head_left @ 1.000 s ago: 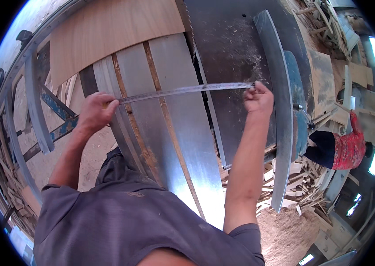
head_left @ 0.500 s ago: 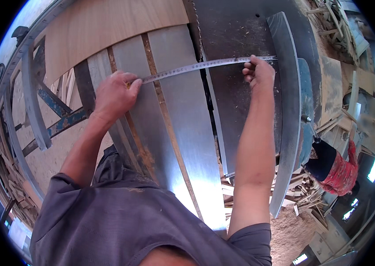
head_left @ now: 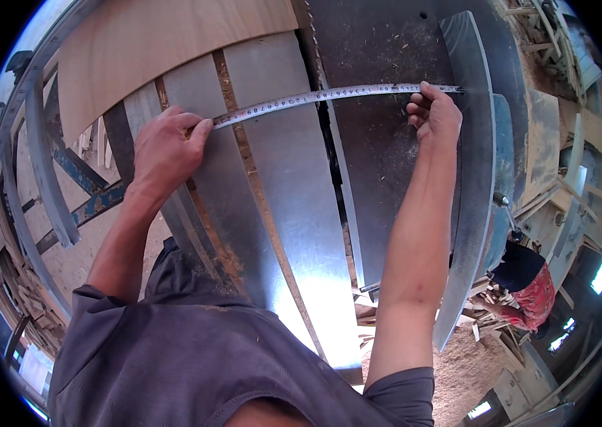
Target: The person operates a table saw to cut a rectangular wooden board into smaller pieces. They repeatedly measure the saw fence with a tape measure, adjust the fence position, and feed the board through the saw blade to make precise cuts.
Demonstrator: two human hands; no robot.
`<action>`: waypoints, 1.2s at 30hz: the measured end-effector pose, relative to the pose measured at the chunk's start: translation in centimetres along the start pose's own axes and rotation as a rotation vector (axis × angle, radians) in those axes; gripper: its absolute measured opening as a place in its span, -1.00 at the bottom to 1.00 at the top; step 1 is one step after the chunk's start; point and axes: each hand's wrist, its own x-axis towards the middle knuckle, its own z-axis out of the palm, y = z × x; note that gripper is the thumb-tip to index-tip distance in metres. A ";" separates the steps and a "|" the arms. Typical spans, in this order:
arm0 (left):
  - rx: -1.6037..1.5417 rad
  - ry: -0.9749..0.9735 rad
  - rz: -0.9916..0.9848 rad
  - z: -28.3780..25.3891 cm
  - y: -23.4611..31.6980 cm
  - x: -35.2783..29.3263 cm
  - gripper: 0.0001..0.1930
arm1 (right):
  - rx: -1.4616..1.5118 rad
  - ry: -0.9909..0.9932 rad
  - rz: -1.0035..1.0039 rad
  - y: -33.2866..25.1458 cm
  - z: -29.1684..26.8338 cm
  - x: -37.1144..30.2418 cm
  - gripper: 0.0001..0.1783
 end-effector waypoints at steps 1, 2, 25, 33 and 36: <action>-0.006 0.003 0.002 0.0 0.0 0.0 -0.74 | 0.013 0.002 -0.010 0.0 0.0 -0.1 -0.85; -0.013 0.006 0.003 0.1 0.1 0.0 -0.75 | 0.027 0.004 -0.020 0.1 0.0 -0.2 -0.85; -0.107 0.143 0.120 1.5 -0.3 -2.2 -0.83 | 0.184 -0.111 -0.129 2.1 -2.1 -0.5 -0.83; -0.203 0.098 0.205 0.7 1.4 -9.7 -0.83 | 0.532 -0.250 -0.221 8.7 0.7 -17.5 -0.74; -0.344 0.023 0.267 0.9 3.9 -14.9 -0.81 | 0.469 -0.403 -0.302 13.6 0.9 -26.0 -0.72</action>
